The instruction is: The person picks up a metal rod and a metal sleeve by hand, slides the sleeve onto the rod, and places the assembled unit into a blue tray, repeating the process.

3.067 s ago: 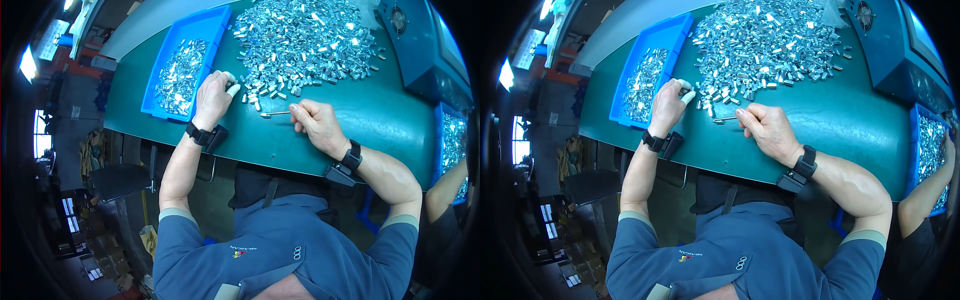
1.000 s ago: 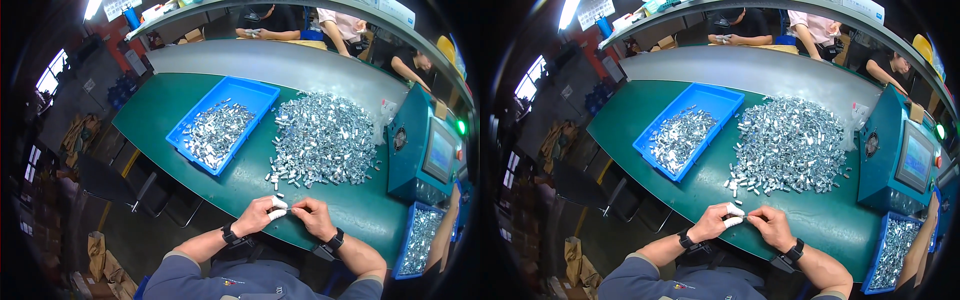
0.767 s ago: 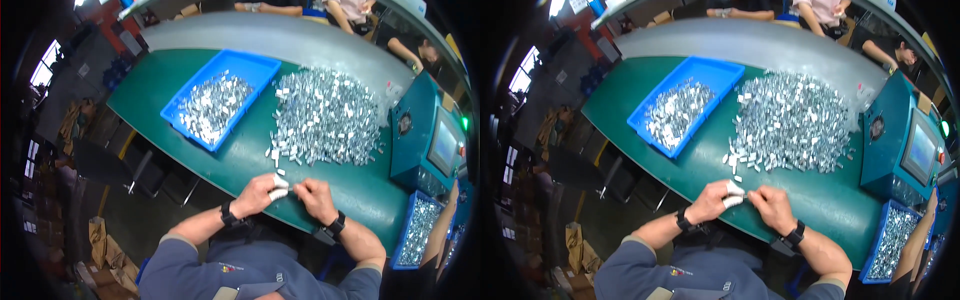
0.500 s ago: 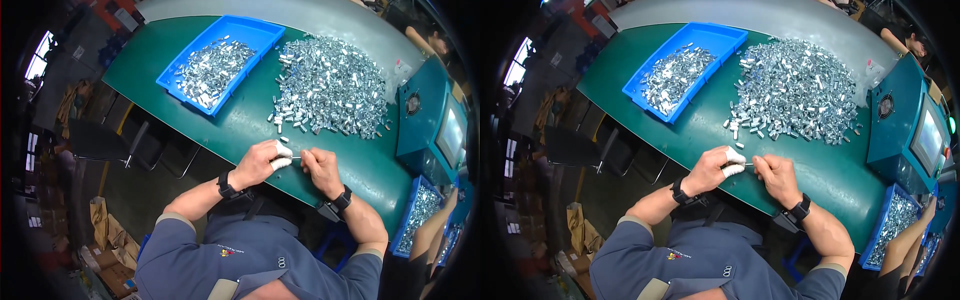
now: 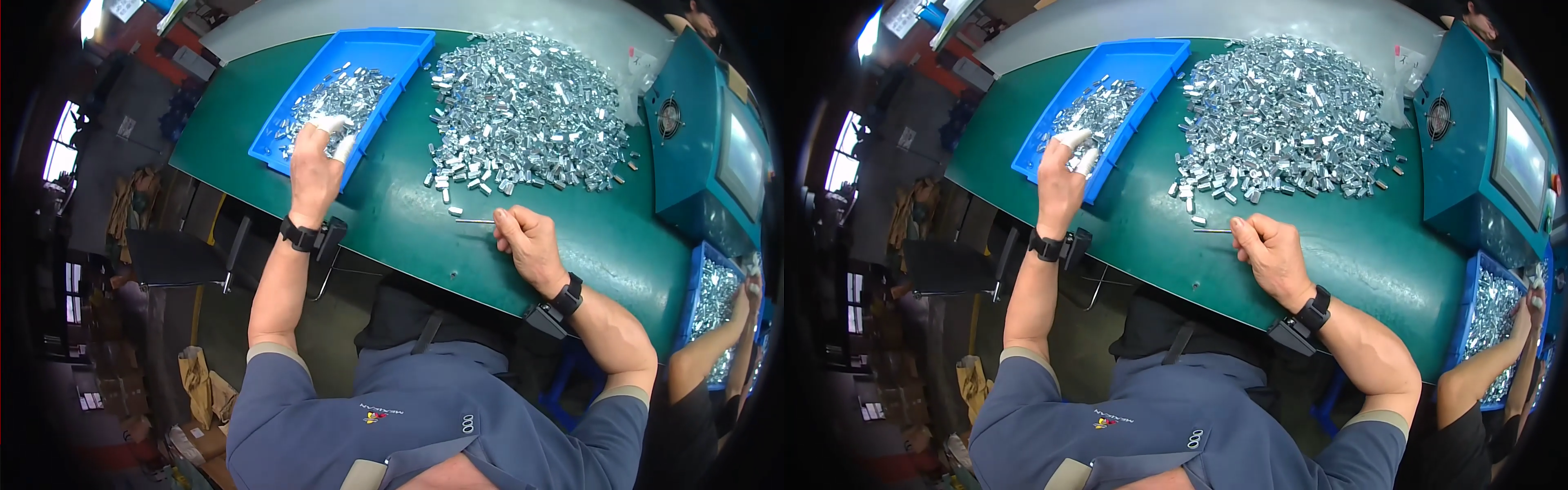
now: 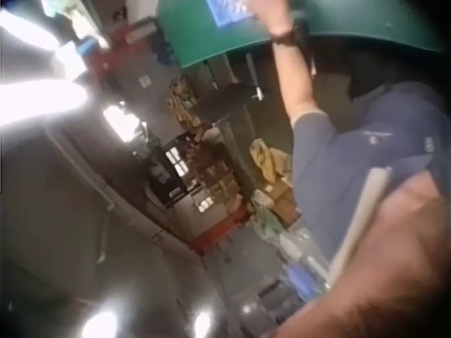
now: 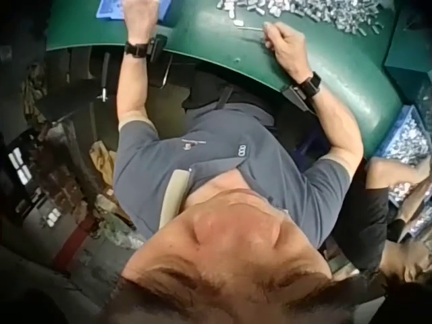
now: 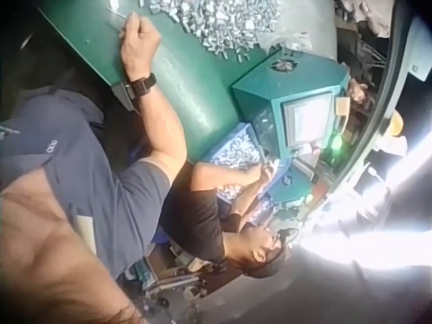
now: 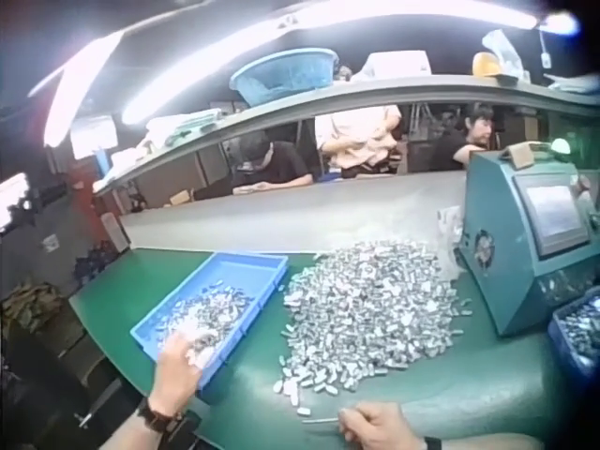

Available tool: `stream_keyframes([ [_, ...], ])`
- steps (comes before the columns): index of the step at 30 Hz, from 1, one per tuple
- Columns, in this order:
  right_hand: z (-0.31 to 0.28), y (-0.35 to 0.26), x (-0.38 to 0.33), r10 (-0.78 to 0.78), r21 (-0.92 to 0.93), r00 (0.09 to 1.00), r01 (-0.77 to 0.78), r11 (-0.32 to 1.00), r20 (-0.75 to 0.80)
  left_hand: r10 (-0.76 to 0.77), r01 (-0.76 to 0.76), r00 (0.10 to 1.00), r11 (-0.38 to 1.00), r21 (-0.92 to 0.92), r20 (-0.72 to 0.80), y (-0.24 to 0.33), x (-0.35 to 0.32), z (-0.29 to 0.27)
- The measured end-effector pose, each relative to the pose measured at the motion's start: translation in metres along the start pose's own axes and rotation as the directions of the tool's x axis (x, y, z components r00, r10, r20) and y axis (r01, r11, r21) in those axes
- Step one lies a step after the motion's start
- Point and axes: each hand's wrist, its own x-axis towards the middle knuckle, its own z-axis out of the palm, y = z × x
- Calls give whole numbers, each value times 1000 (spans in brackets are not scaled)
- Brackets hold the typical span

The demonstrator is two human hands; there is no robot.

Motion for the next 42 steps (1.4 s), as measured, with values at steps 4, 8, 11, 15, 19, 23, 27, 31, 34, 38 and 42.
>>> stream_keyframes([
  [4,1,-3,1,15,-18,1000,-15,1000,7,101,-50,968,975,-216,230,31,-19,34],
  [8,1,-3,0,23,1,1000,-23,1000,-2,117,-48,918,981,-187,379,57,-25,54],
  [11,0,-3,1,32,-1,999,-32,999,7,115,-38,911,980,-198,396,56,-29,56],
  [15,0,-4,1,13,-8,1000,-13,1000,20,84,9,899,978,-210,430,59,-39,49],
  [19,-1,-2,2,-14,-2,1000,14,1000,27,-119,371,827,850,-375,550,70,-48,40],
  [23,0,-2,2,-37,-18,999,37,999,37,-241,667,734,428,-610,635,82,-64,44],
  [27,0,1,2,-21,38,1000,20,999,20,-214,695,719,199,-691,661,92,-71,48],
  [31,2,0,1,-49,27,999,49,998,-5,-223,709,704,152,-689,675,95,-81,52],
  [34,1,1,1,-80,15,996,81,997,-33,-185,722,691,127,-680,699,96,-84,54],
  [38,2,2,2,-67,52,998,67,996,-5,-185,691,722,143,-708,667,96,-89,57],
  [42,-2,-3,1,35,-147,991,-17,989,126,-203,674,738,164,-721,644,98,-93,57],
])
